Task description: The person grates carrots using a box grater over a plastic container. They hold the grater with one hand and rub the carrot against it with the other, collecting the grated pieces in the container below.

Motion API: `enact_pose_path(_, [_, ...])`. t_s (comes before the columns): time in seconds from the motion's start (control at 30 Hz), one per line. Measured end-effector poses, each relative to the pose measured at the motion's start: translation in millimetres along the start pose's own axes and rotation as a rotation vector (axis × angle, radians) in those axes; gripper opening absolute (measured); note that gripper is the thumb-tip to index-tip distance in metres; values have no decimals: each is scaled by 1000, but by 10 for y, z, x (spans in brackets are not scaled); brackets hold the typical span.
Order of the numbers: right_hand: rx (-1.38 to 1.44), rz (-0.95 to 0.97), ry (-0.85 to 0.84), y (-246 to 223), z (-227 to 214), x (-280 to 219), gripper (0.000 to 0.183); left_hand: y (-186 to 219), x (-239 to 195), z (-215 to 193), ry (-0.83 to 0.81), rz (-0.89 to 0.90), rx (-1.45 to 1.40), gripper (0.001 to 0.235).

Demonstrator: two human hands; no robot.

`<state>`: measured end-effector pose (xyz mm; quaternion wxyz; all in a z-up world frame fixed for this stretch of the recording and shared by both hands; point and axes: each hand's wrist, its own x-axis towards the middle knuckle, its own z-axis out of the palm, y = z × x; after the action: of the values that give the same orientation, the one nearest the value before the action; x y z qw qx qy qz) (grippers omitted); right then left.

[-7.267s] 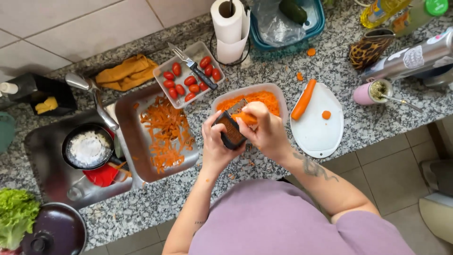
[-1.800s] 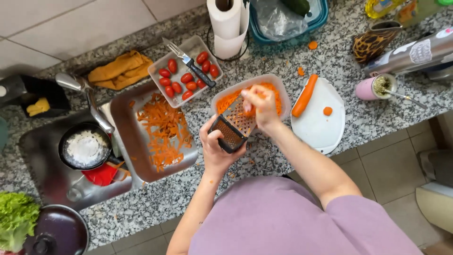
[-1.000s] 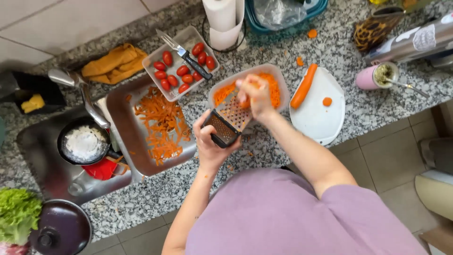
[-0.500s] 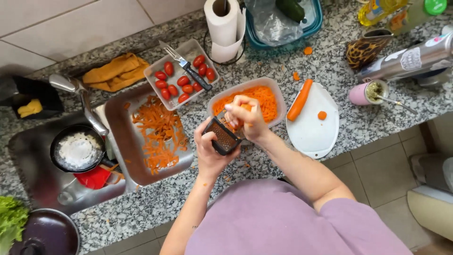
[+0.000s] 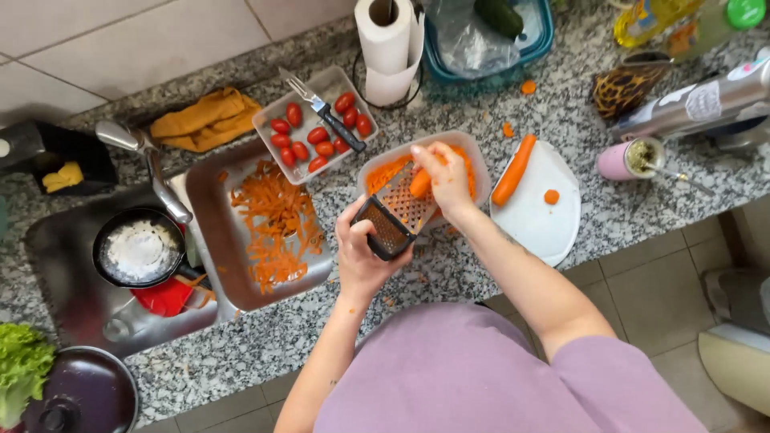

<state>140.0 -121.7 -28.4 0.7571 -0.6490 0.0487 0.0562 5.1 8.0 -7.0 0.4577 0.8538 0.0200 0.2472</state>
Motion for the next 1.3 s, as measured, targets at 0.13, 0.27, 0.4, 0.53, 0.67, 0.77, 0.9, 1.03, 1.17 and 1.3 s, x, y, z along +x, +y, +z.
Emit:
enact_pose_path(0.13, [-984,-256,-140,-398,-51,-293,38,-16,-127,-16,-27,-14,-2,63])
enact_pose_path(0.27, [-1288,-254,-356,-429,-92,-235,40,-7,-74,27,2,-7,-10,63])
enact_pose_path(0.4, [-1214,-291,-431,-594,-2,-348,32,-60,-44,47,13,0,13,64])
enact_pose_path(0.53, [-1275,-246,-332,-175,-191,-300,35,1,-146,-43,-6,4,-30,61])
enact_pose_path(0.67, [-1120,-281,-409,-524,36,-466,31,-144,-61,15,26,43,-40,64])
enact_pose_path(0.77, [-1163,-300,-280,-69,-238,-59,34,-96,5,-11,10,76,-44,63])
enact_pose_path(0.9, [-1031,-222,-316,-414,-39,-335,26,-118,-2,-1,9,9,-57,63])
enact_pose_path(1.03, [-973,-139,-336,-215,-173,-216,26,-148,-36,-25,-11,12,-65,62])
enact_pose_path(1.17, [-901,-69,-294,-507,9,-368,23,-100,55,13,-18,18,-72,62])
enact_pose_path(1.3, [-851,4,-308,-165,-204,-267,24,-84,-2,-18,-45,26,-60,63])
